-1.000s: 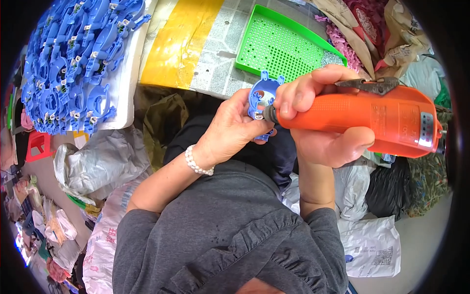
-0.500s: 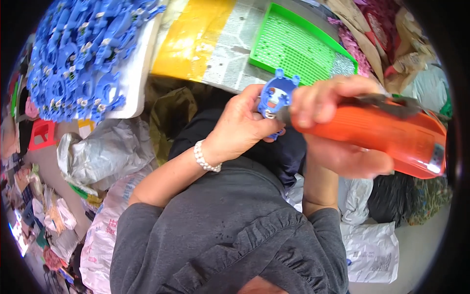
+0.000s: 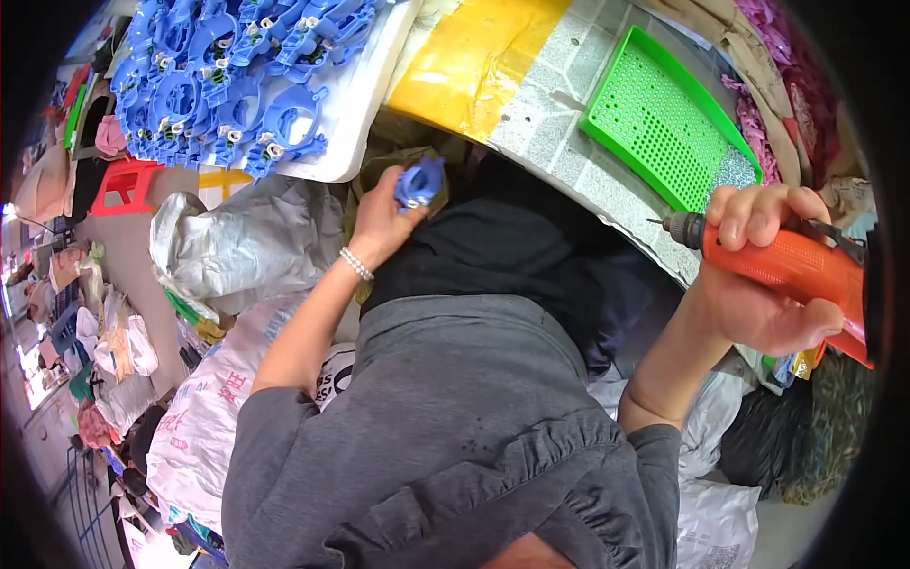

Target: Assembling small blue plastic toy components using an electric screwdriver at a factory workbench.

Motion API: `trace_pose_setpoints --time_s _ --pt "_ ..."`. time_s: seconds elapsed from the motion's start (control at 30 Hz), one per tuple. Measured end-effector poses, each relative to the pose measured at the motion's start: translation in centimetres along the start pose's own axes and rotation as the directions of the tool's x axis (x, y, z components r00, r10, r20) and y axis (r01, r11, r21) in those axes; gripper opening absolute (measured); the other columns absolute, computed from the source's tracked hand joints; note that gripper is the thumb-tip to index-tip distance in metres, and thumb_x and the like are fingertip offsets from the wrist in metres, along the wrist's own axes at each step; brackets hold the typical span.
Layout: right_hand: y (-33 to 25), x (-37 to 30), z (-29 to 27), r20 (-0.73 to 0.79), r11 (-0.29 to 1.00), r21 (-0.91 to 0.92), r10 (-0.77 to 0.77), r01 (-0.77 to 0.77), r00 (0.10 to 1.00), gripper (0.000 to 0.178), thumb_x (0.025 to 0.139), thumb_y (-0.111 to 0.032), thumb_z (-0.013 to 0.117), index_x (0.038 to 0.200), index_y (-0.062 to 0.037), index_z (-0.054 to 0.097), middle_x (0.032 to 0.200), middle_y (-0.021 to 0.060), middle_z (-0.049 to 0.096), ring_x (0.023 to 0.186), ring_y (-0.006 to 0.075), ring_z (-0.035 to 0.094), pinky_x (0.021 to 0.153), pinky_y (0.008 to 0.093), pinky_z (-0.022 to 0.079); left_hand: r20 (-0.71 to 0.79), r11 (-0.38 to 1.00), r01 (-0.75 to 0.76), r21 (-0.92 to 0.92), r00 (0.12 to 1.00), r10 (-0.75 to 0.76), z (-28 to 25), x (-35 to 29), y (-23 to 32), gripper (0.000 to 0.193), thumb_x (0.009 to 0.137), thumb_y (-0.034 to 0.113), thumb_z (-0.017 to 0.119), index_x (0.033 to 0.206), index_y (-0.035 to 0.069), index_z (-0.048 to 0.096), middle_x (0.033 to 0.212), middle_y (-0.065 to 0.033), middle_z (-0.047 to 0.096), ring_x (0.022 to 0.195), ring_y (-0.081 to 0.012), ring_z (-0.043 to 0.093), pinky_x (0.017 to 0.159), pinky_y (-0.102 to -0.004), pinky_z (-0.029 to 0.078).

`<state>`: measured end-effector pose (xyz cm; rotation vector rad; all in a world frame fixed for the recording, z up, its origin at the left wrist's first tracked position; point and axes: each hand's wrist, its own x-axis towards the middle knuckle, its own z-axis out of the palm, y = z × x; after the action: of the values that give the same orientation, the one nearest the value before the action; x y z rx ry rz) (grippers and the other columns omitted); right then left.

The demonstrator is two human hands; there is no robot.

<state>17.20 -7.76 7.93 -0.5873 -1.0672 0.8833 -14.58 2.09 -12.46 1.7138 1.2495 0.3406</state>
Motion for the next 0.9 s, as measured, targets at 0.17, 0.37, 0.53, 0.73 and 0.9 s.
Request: trace_pose_setpoints --time_s 0.17,0.37,0.53,0.73,0.9 --pt "0.9 -0.1 -0.1 -0.038 1.0 -0.01 0.005 -0.005 0.999 0.091 0.069 -0.078 0.051 0.122 -0.0035 0.042 0.088 0.0046 0.053 0.072 0.0175 0.05 0.069 0.0329 0.039 0.062 0.815 0.067 0.575 0.99 -0.125 1.0 -0.8 -5.9 0.083 0.07 0.022 0.074 0.136 -0.002 0.028 0.137 -0.0291 0.028 0.108 -0.0437 0.049 0.091 -0.0414 0.044" --pt "1.3 -0.1 0.0 -0.118 1.0 -0.008 -0.007 0.006 0.993 0.084 0.072 -0.073 0.054 0.12 -0.0039 0.043 0.084 0.0049 0.052 0.069 0.017 0.049 0.067 0.0321 0.038 0.175 0.889 -0.125 0.44 0.983 0.052 -1.1 -1.6 -0.8 0.052 0.076 0.019 0.067 0.119 -0.003 0.048 0.118 -0.0231 0.051 0.108 -0.0389 0.05 0.091 -0.039 0.043" --pt "1.0 0.2 0.5 -0.187 0.991 -0.133 -0.051 0.026 0.981 0.078 0.077 -0.065 0.055 0.117 0.0006 0.043 0.08 0.0071 0.051 0.065 0.0174 0.049 0.063 0.0315 0.04 0.204 0.861 -0.481 0.163 0.871 0.448 -3.0 -2.9 8.6 0.04 0.078 0.019 0.065 0.111 -0.001 0.054 0.099 -0.0175 0.06 0.081 -0.0303 0.062 0.071 -0.0373 0.05" --pt "1.1 0.4 0.6 -0.263 0.985 -0.174 -0.03 -0.017 0.964 0.072 0.078 -0.062 0.057 0.112 0.0004 0.044 0.077 0.0071 0.05 0.062 0.017 0.049 0.061 0.031 0.041 0.181 0.822 -0.569 0.009 0.81 0.558 -7.9 -5.3 16.6 0.037 0.076 0.016 0.069 0.107 -0.001 0.057 0.089 -0.0144 0.061 0.075 -0.0276 0.061 0.064 -0.0356 0.048" --pt "1.2 0.5 0.4 -0.268 0.983 -0.182 -0.043 -0.006 0.963 0.068 0.08 -0.058 0.057 0.114 -0.0006 0.043 0.078 0.0069 0.049 0.062 0.0165 0.048 0.06 0.0303 0.041 -0.044 0.777 -0.602 0.184 0.785 0.619 -11.8 -4.3 18.8 0.033 0.072 0.012 0.073 0.1 0.002 0.061 0.081 -0.0117 0.063 0.069 -0.023 0.064 0.06 -0.0311 0.049"
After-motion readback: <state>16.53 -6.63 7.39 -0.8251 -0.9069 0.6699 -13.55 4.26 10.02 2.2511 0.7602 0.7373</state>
